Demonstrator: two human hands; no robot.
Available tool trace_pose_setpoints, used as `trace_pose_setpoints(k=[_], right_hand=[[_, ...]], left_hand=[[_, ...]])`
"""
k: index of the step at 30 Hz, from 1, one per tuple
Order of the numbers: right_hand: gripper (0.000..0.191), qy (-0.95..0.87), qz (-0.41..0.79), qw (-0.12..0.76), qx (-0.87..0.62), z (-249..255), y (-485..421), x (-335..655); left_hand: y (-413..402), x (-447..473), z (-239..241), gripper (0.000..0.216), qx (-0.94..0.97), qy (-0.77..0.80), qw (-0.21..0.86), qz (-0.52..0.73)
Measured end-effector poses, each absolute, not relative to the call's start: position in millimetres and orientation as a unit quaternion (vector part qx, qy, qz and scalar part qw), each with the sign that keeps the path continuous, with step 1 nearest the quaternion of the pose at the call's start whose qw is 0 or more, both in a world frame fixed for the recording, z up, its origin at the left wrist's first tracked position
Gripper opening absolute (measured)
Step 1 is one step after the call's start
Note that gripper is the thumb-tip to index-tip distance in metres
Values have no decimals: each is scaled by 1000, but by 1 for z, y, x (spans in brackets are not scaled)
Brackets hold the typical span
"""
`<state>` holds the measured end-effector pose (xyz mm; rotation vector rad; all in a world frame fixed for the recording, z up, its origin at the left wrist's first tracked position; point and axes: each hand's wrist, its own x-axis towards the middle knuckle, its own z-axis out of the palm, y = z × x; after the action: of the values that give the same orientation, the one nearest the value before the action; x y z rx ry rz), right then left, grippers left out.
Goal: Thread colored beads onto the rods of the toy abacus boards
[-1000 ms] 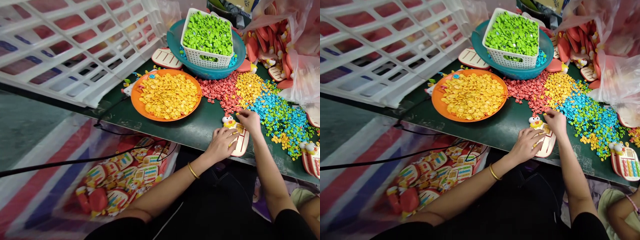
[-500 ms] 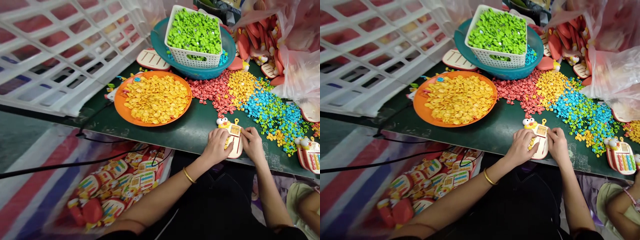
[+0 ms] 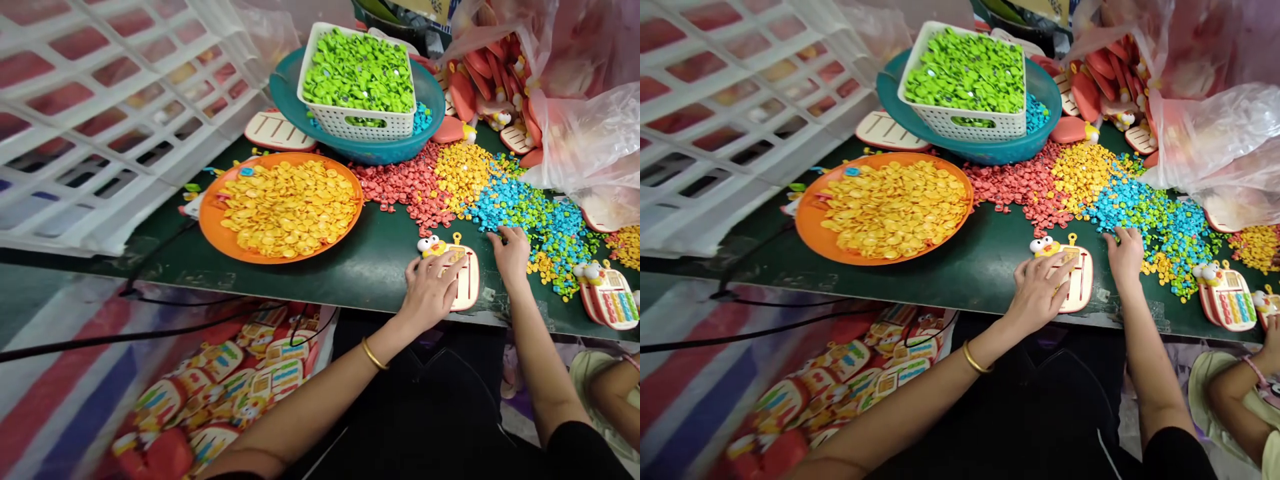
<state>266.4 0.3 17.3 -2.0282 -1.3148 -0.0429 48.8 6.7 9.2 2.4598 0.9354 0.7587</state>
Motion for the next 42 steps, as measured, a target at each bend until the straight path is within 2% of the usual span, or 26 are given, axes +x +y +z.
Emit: trace_pose_setpoints(k=[2, 4, 8, 10, 15, 20, 31, 36, 39, 42], right_hand=[[23, -514, -22, 309, -800, 16, 8, 285], [25, -531, 1, 314, -787, 14, 7, 289], [19, -486, 141, 440, -742, 11, -9, 262], [20, -475, 201, 470, -716, 8, -16, 244], [19, -520, 94, 456, -716, 1, -23, 224], [25, -563, 39, 421, -711, -1, -25, 220], [31, -649, 48, 339, -679, 8, -31, 230], [31, -653, 81, 352, -666, 12, -53, 216], [30, -645, 112, 378, -654, 14, -46, 226], [28, -574, 52, 390, -718, 15, -15, 258]], left_hand=[[8, 49, 12, 45, 904, 278, 196, 257], [10, 49, 12, 44, 909, 247, 210, 260], [11, 49, 8, 35, 881, 281, 217, 314], [10, 49, 6, 32, 870, 300, 216, 326], [8, 52, 6, 25, 852, 356, 211, 320], [10, 52, 6, 18, 856, 337, 225, 321], [21, 47, 5, 20, 858, 271, 272, 341], [23, 47, 3, 23, 855, 265, 285, 343], [23, 46, 5, 33, 867, 273, 263, 324], [23, 47, 11, 47, 893, 286, 213, 275]])
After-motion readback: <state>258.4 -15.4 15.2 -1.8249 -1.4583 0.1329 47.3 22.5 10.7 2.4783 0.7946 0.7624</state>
